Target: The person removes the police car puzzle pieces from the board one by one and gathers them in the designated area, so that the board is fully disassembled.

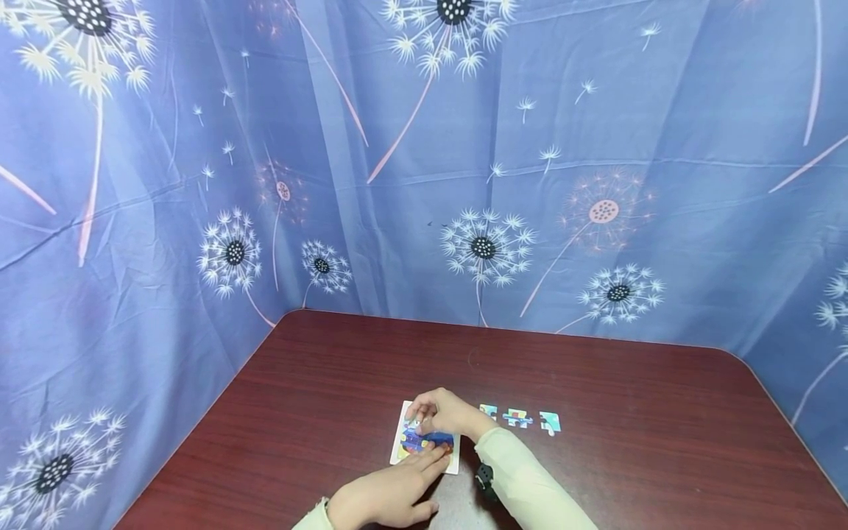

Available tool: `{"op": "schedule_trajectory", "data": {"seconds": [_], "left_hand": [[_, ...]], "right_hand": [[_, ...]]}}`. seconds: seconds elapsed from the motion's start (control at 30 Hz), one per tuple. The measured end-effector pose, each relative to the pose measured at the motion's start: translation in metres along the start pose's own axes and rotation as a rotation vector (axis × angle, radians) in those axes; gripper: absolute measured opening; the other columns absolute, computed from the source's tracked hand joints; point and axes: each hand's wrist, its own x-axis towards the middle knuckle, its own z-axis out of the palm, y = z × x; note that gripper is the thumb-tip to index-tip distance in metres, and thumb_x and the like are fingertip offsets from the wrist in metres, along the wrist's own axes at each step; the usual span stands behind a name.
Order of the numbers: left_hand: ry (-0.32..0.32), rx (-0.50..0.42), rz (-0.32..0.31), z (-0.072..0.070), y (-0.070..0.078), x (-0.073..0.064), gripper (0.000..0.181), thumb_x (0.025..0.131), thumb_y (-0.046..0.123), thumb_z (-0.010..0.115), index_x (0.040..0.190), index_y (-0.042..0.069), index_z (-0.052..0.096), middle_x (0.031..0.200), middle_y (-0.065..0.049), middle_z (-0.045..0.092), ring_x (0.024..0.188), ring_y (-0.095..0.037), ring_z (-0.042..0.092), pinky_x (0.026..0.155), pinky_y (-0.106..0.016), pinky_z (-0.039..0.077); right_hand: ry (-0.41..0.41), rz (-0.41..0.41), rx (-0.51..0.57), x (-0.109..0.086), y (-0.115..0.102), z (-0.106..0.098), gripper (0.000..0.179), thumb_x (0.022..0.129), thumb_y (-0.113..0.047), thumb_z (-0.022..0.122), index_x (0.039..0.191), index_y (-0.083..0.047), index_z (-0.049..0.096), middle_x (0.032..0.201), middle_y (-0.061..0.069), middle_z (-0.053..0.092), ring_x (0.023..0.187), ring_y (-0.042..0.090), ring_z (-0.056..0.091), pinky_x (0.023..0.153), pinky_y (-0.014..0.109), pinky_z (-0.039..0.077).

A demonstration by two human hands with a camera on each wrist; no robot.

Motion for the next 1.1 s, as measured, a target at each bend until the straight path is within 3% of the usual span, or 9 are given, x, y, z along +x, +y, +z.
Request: {"op": "schedule_trajectory", "data": {"seconds": [0.23, 0.37, 0.6, 0.87, 1.1], "left_hand": [[0.005, -0.007, 0.002, 0.001, -0.001, 0.001, 0.064, 0.094, 0.033, 0.057, 0.144, -0.002, 0.038, 0.151, -0.015, 0.035, 0.14, -0.029, 0.032, 0.111, -0.033, 0.032], [0.016, -0.015, 0.005, 0.001, -0.001, 0.001, 0.064, 0.093, 0.032, 0.058, 0.143, -0.002, 0.039, 0.151, -0.016, 0.036, 0.139, -0.031, 0.033, 0.111, -0.033, 0.032], [-0.01, -0.063, -0.009, 0.0, -0.001, 0.001, 0.064, 0.093, 0.032, 0.057, 0.144, -0.001, 0.039, 0.151, -0.015, 0.035, 0.14, -0.031, 0.032, 0.111, -0.033, 0.032], [-0.022, -0.057, -0.032, -0.001, -0.001, 0.001, 0.065, 0.094, 0.036, 0.056, 0.146, 0.002, 0.037, 0.153, -0.012, 0.033, 0.141, -0.028, 0.03, 0.111, -0.034, 0.032], [-0.038, -0.051, -0.068, 0.0, 0.0, -0.001, 0.068, 0.093, 0.037, 0.057, 0.149, 0.008, 0.034, 0.156, -0.006, 0.029, 0.142, -0.024, 0.027, 0.11, -0.047, 0.033]], "right_hand": [[0.024, -0.039, 0.032, 0.0, 0.004, 0.0, 0.015, 0.084, 0.009, 0.064, 0.097, 0.005, 0.069, 0.08, 0.022, 0.064, 0.066, 0.018, 0.055, 0.061, 0.019, 0.045], [0.047, -0.026, 0.043, -0.003, -0.007, 0.001, 0.014, 0.083, 0.013, 0.063, 0.096, 0.01, 0.067, 0.081, 0.029, 0.063, 0.067, 0.029, 0.055, 0.06, 0.019, 0.044], [0.047, -0.009, 0.04, 0.001, 0.006, 0.001, 0.014, 0.084, 0.006, 0.066, 0.098, 0.004, 0.071, 0.08, 0.018, 0.065, 0.067, 0.013, 0.054, 0.061, 0.02, 0.046], [0.045, 0.056, 0.005, 0.002, 0.002, 0.001, 0.014, 0.086, 0.002, 0.066, 0.098, -0.001, 0.073, 0.078, 0.013, 0.065, 0.067, 0.013, 0.053, 0.061, 0.02, 0.045], [0.056, 0.064, 0.006, 0.001, 0.001, 0.002, 0.014, 0.085, 0.001, 0.068, 0.098, -0.001, 0.073, 0.079, 0.011, 0.065, 0.067, 0.013, 0.052, 0.06, 0.021, 0.045]]}}
